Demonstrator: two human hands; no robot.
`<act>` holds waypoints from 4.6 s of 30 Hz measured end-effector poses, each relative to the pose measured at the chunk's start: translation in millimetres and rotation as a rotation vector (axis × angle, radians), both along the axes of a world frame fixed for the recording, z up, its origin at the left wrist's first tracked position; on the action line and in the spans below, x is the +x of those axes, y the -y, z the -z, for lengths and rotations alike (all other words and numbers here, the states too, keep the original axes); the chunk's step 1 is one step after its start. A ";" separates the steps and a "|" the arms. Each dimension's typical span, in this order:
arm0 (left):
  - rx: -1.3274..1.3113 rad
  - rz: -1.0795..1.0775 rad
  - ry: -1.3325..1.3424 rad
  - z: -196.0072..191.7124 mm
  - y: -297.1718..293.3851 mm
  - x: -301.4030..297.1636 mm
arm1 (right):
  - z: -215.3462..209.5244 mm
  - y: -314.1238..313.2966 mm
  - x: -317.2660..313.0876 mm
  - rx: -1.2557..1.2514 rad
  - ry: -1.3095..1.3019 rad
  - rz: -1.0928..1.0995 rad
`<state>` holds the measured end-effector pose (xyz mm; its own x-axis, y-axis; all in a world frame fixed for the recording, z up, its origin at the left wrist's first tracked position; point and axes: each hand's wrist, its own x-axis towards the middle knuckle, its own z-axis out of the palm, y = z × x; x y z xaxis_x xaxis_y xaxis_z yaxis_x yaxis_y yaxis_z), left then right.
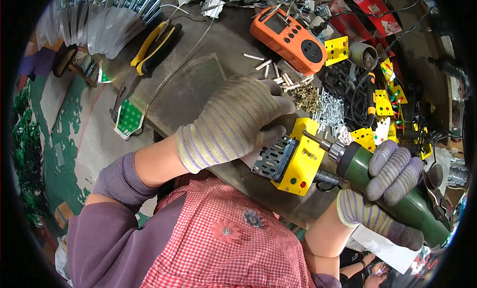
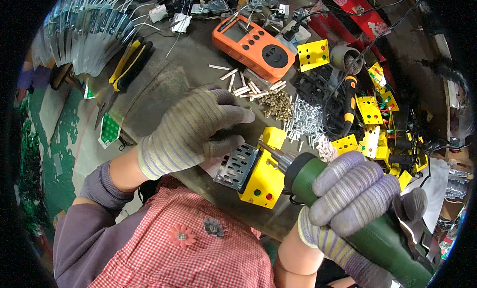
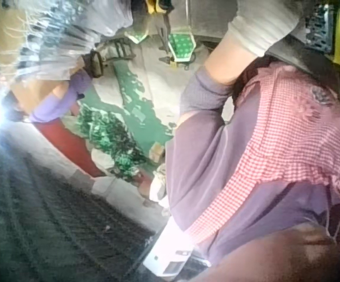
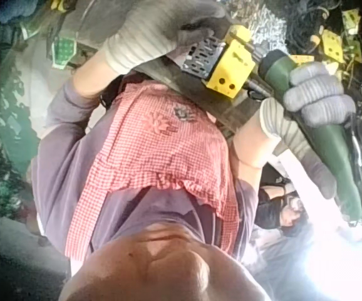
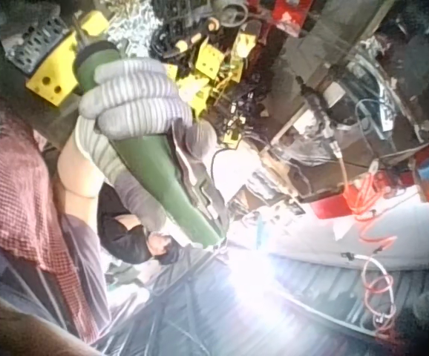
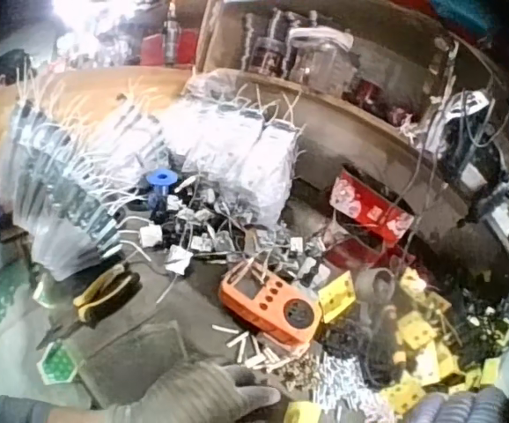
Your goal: Assembling internal components, wiring, and switches into a yellow plastic housing for an electronic device.
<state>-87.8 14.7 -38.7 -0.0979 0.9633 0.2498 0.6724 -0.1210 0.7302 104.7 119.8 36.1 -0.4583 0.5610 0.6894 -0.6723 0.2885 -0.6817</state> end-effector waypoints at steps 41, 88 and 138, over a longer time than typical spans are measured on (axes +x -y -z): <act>-0.044 0.296 -0.298 3.6 17.0 32.2 | -13.1 -20.7 -10.9 -0.035 0.350 -0.136; -0.354 0.333 1.678 -11.3 -5.4 64.3 | -34.7 -6.9 85.7 -0.182 -0.288 0.168; 0.025 0.244 -0.349 2.8 10.5 44.0 | 0.4 58.3 49.7 -0.084 0.209 0.032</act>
<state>-43.8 4.2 -41.5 0.2265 0.9410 0.2513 0.8286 -0.3218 0.4582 154.4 61.6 35.7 -0.5672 0.6289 0.5318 -0.5054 0.2441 -0.8277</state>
